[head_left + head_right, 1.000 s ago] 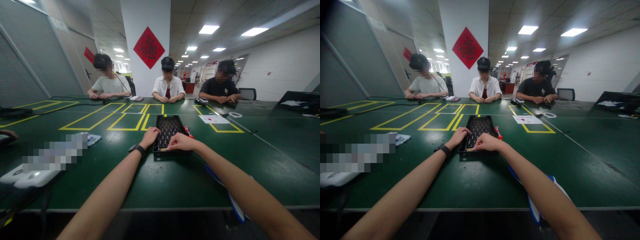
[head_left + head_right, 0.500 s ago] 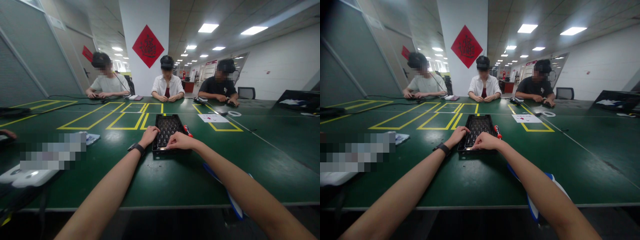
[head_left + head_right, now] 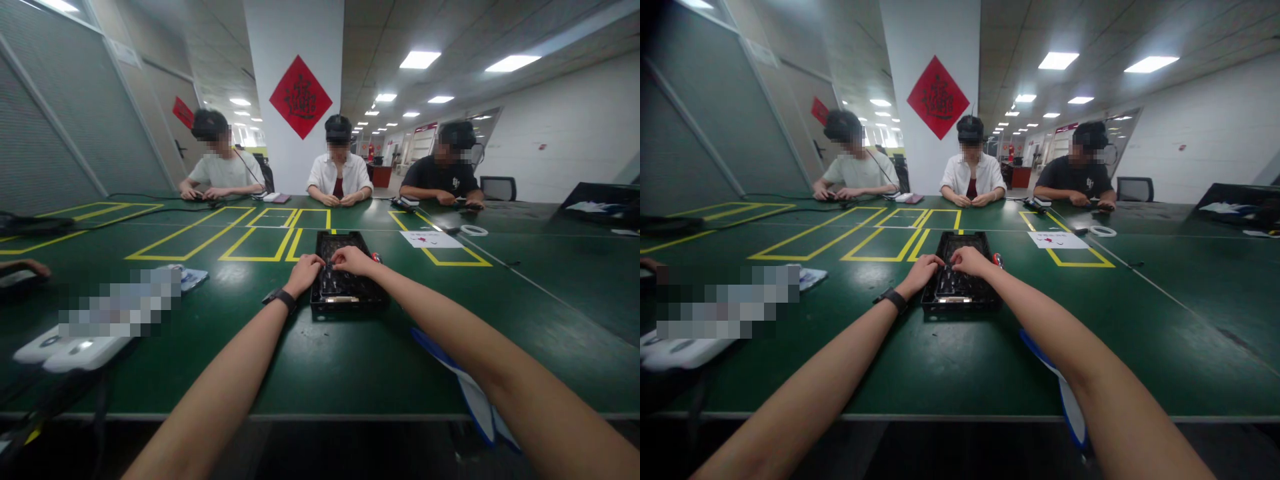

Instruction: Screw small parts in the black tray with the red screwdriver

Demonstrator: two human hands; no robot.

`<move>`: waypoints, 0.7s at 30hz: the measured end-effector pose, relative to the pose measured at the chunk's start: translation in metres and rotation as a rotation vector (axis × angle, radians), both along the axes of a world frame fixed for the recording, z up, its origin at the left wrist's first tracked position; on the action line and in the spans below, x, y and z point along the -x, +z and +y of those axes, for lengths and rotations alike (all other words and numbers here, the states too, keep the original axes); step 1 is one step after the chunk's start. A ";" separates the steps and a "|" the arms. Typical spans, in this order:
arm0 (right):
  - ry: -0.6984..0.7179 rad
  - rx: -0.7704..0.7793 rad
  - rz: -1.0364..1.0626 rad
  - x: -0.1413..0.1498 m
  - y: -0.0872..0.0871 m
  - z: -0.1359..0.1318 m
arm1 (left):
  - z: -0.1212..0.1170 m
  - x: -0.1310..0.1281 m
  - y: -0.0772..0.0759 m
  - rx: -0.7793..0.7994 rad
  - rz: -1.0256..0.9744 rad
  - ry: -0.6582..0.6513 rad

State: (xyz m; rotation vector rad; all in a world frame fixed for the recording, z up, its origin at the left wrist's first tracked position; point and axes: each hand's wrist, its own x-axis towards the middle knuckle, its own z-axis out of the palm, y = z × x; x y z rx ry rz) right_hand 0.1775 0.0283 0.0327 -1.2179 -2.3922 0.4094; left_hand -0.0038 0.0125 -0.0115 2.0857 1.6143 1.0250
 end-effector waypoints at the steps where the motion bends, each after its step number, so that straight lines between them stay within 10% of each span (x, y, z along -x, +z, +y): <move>1: 0.003 -0.007 0.004 0.004 -0.003 0.005 | 0.000 0.000 0.000 0.005 -0.001 0.004; 12: 0.013 0.085 0.086 0.019 0.005 0.000 | 0.002 0.001 -0.002 0.011 -0.006 0.006; 21: 0.278 0.572 0.162 0.007 0.021 -0.051 | 0.000 0.002 -0.001 -0.011 0.021 -0.026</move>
